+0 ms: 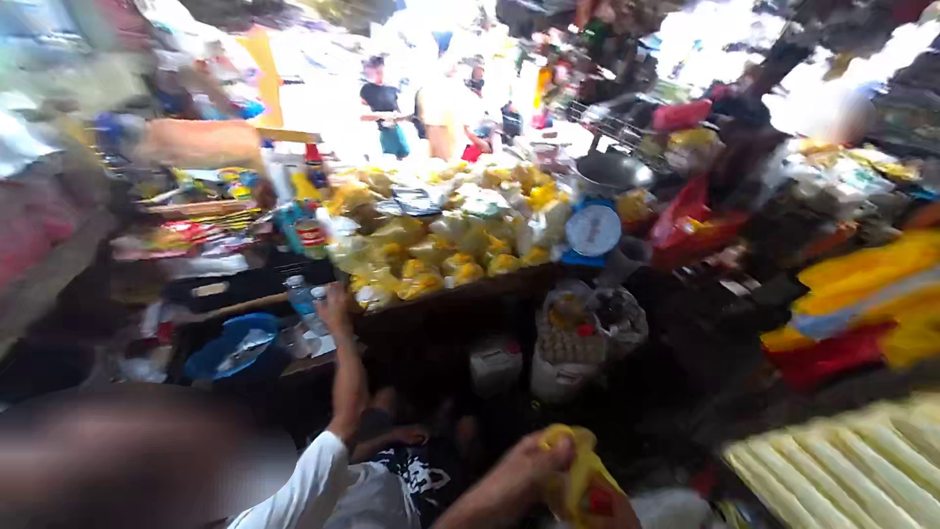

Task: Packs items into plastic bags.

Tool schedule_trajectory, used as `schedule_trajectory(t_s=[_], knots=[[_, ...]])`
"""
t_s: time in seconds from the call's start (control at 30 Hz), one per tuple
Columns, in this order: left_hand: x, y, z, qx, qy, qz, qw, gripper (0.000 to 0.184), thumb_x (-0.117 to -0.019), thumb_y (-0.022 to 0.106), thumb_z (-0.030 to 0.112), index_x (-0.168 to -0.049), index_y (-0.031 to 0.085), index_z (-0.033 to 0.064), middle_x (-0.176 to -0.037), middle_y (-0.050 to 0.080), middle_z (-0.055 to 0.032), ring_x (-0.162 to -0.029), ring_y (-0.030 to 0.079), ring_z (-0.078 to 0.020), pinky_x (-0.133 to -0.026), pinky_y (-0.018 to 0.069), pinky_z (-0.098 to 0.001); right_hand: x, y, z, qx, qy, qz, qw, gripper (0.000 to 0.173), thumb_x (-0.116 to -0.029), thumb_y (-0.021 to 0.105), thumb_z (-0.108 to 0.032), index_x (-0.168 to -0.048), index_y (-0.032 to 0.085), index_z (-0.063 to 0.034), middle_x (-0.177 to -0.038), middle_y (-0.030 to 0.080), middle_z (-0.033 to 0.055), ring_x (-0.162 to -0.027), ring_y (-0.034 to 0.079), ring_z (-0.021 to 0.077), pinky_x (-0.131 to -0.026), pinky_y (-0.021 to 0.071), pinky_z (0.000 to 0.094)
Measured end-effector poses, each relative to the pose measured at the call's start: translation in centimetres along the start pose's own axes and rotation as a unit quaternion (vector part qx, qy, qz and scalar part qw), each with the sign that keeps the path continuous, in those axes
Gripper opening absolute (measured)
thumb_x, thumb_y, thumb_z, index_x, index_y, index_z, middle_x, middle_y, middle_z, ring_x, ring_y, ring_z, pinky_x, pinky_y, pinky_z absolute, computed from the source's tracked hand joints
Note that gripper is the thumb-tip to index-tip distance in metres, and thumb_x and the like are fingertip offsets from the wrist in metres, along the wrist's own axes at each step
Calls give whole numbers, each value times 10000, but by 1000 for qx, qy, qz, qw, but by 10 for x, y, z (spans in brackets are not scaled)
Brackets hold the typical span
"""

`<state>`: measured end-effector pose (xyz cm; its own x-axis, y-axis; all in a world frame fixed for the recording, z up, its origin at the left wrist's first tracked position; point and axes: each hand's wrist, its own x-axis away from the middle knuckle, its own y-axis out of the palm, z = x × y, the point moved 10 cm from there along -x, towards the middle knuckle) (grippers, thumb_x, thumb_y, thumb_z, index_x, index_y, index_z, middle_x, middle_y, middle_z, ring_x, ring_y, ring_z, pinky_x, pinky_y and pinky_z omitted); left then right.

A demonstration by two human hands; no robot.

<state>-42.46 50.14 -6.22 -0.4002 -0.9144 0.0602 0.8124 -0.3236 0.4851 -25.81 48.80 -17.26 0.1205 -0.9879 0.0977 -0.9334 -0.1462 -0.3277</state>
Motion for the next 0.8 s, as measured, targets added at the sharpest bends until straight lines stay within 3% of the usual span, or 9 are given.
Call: schedule_trajectory(t_s=[0.07, 0.17, 0.23, 0.3, 0.33, 0.43, 0.53, 0.6, 0.8], knots=[[-5, -23, 8, -7, -17, 41, 999, 380, -1021, 596, 347, -1230, 670, 38, -1040, 729, -131, -919, 715, -232, -825, 619, -447, -1, -20, -7, 64, 50, -38, 996, 486, -829, 816, -110, -1296, 679, -117, -1184, 723, 53, -1089, 688, 186, -969, 586, 448], [-10, -36, -19, -39, -58, 30, 997, 379, -1009, 616, 326, -1228, 664, 21, -1051, 732, -146, -926, 725, -240, -830, 624, -445, 16, -51, -26, 100, 116, -45, 987, 363, -910, 752, -168, -1266, 691, -129, -1192, 718, 97, -1104, 685, 241, -991, 555, 512], [-7, -33, -50, -73, -92, 2, 993, 431, -978, 662, 258, -1338, 589, 32, -1138, 717, -134, -980, 723, -236, -849, 627, -435, 31, -67, -24, 71, 129, -38, 988, 335, -919, 750, -172, -1241, 690, -104, -1182, 709, 119, -1105, 675, 252, -994, 539, 513], [-12, -15, -71, -113, -105, -95, 984, 711, -925, 737, 231, -1542, 417, 81, -1370, 616, -141, -1155, 663, -258, -937, 602, -432, 48, -86, -15, 50, 156, -15, 986, 313, -921, 743, -176, -1224, 696, -114, -1149, 710, 95, -1066, 670, 211, -963, 537, 464], [-14, -5, -80, -140, -108, -131, 975, 793, -891, 772, 247, -1566, 387, 90, -1414, 586, -142, -1189, 646, -258, -952, 595, -424, 60, -97, -9, 43, 183, 7, 982, 304, -918, 749, -201, -1202, 701, -101, -1118, 711, 96, -1039, 670, 202, -946, 537, 453], [-19, 19, -107, -214, -146, -193, 946, 759, -826, 818, 313, -1480, 515, 77, -1345, 644, -123, -1155, 664, -247, -938, 598, -419, 93, -132, 14, 46, 250, 116, 960, 389, -874, 793, -290, -1125, 687, -13, -1021, 706, 133, -973, 678, 235, -904, 548, 485], [-35, 44, -142, -262, -176, -233, 920, 366, -931, 721, 187, -1263, 669, 43, -1100, 732, -102, -972, 715, -215, -855, 618, -410, 112, -164, 45, 13, 245, 240, 939, 472, -830, 836, -231, -1206, 668, 0, -1115, 717, 130, -1067, 685, 208, -993, 554, 434], [-52, 62, -159, -300, -167, -253, 904, 239, -993, 662, 217, -1159, 708, 51, -1008, 742, -77, -900, 719, -184, -822, 620, -397, 120, -183, 67, -3, 262, 314, 913, 463, -813, 843, -178, -1203, 666, 0, -1120, 715, 136, -1069, 687, 215, -990, 559, 429], [-109, 124, -169, -226, -162, -244, 929, 276, -1024, 619, 250, -1149, 682, 13, -989, 728, -111, -875, 713, -214, -792, 618, -417, 135, -229, 100, -27, 271, 484, 832, 314, -821, 826, -174, -1074, 722, -22, -1010, 731, 125, -972, 703, 225, -914, 575, 473]])
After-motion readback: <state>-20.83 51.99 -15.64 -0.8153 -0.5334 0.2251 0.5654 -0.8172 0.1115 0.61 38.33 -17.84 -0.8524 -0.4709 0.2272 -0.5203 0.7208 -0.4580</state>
